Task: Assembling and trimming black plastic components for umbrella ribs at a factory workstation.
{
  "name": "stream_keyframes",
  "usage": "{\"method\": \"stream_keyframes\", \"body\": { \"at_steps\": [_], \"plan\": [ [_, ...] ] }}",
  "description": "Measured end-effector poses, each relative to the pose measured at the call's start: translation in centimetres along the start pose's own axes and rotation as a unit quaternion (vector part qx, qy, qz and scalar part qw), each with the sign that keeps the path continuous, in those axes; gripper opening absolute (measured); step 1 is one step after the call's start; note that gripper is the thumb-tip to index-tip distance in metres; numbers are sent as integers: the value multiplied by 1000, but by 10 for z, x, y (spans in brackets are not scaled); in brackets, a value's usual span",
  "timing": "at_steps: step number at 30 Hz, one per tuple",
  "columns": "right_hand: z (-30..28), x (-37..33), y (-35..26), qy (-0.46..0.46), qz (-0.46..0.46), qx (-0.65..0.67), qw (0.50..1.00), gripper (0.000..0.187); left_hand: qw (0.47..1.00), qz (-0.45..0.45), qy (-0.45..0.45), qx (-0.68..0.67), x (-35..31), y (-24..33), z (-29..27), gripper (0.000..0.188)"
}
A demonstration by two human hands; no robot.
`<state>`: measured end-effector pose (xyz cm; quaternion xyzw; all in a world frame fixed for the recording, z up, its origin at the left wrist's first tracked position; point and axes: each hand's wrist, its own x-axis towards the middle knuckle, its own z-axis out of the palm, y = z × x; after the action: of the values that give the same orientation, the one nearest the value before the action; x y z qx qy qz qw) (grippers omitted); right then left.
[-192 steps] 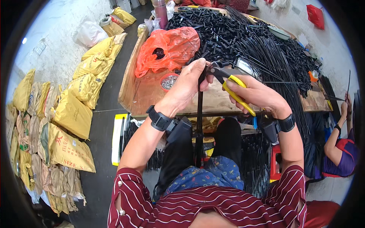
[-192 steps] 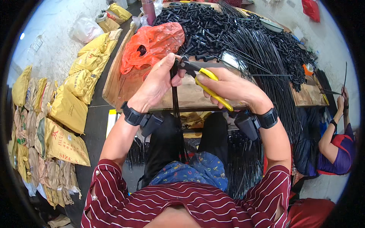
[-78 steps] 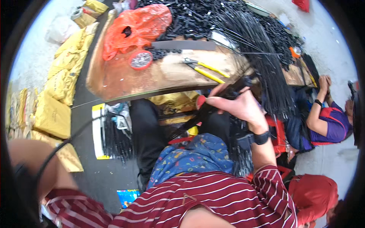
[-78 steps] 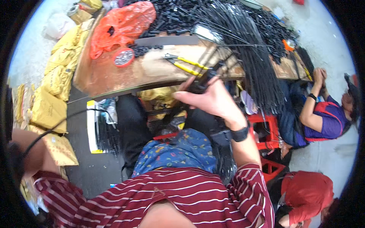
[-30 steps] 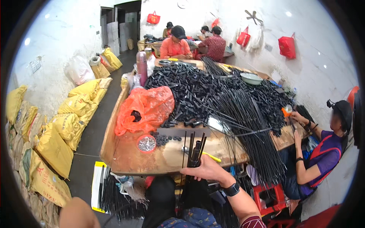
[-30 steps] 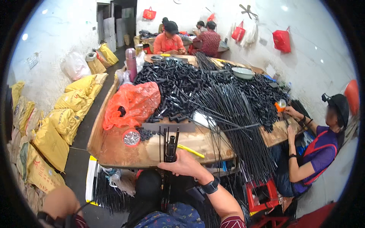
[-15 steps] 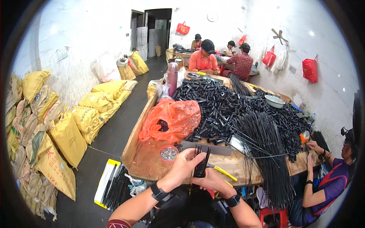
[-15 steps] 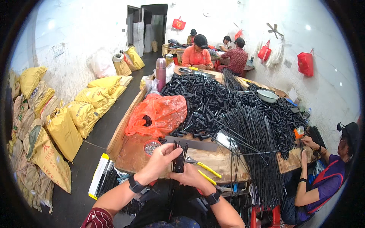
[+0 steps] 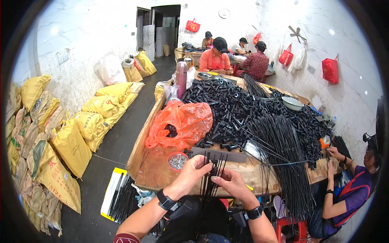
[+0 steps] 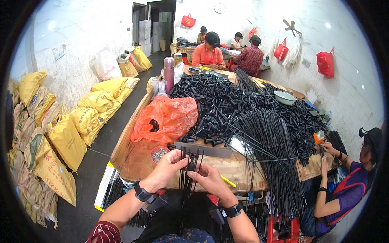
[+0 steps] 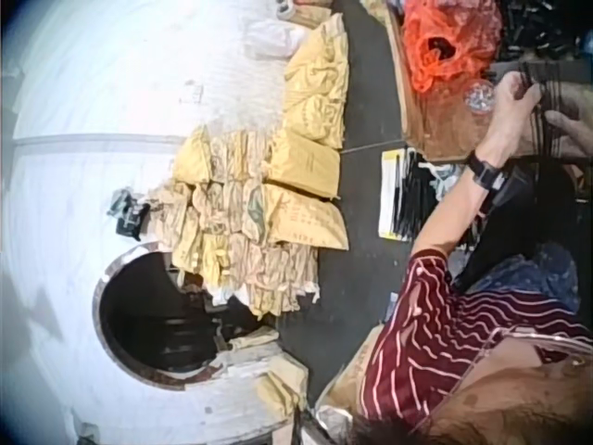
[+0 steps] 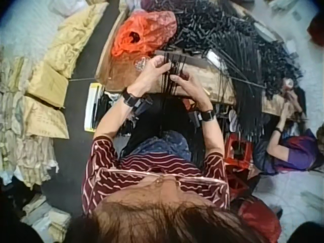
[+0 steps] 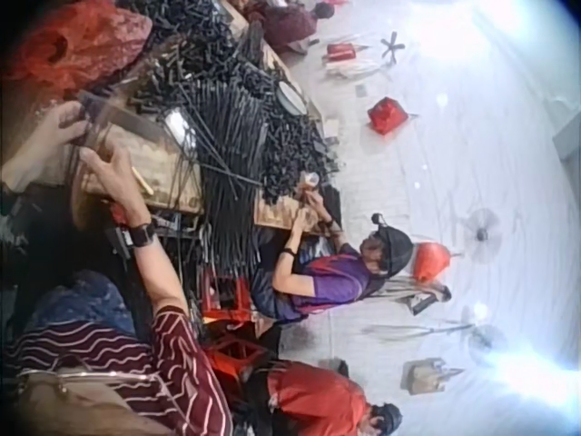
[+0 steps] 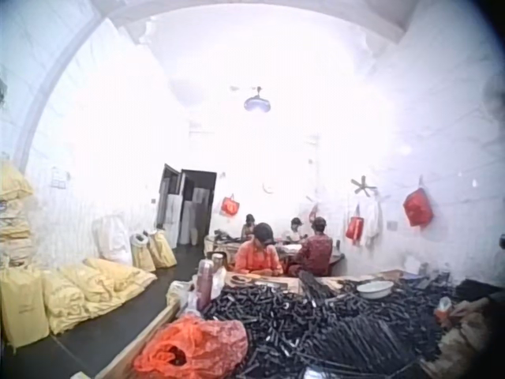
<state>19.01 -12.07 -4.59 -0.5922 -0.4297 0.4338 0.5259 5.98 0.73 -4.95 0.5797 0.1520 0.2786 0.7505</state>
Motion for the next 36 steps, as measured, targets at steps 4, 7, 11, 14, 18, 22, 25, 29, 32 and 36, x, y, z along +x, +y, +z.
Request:
{"method": "stream_keyframes", "body": {
  "at_steps": [4, 7, 11, 14, 18, 22, 25, 29, 32, 36],
  "plan": [
    [8, -3, 2, -24, -25, 51, 998, 31, 1000, -20, -2, 15, -14, 0, -4, 19],
    [16, -4, 12, -26, -5, 73, 997, 33, 998, -55, 9, -10, -24, -5, -9, 23],
    [26, -6, 35, -45, -6, 54, 998, 36, 995, -81, 21, -51, -40, -21, -15, 25],
    [46, -10, 39, 31, -73, -75, 994, 35, 980, 70, -37, 182, -52, -32, -13, 28],
    [38, -26, 12, 132, -33, -145, 980, 25, 980, 126, 62, 143, -81, -13, 2, 31],
    [21, -50, -38, 326, -84, -84, 938, 10, 991, -40, 22, 127, -154, -6, -20, 28],
    [14, -57, -57, 403, -156, -23, 902, 5, 918, -247, -261, 169, -185, -35, -8, 28],
    [21, -64, -77, 463, -247, 44, 850, 5, 950, -220, -219, -29, -182, -46, -1, 55],
    [32, -60, -71, 485, -273, 103, 824, 7, 968, -143, -116, -171, -171, -52, -2, 55],
    [58, -57, -44, 471, -200, 145, 847, 7, 926, -102, 47, -359, -166, -14, -7, 55]
  ]
}}
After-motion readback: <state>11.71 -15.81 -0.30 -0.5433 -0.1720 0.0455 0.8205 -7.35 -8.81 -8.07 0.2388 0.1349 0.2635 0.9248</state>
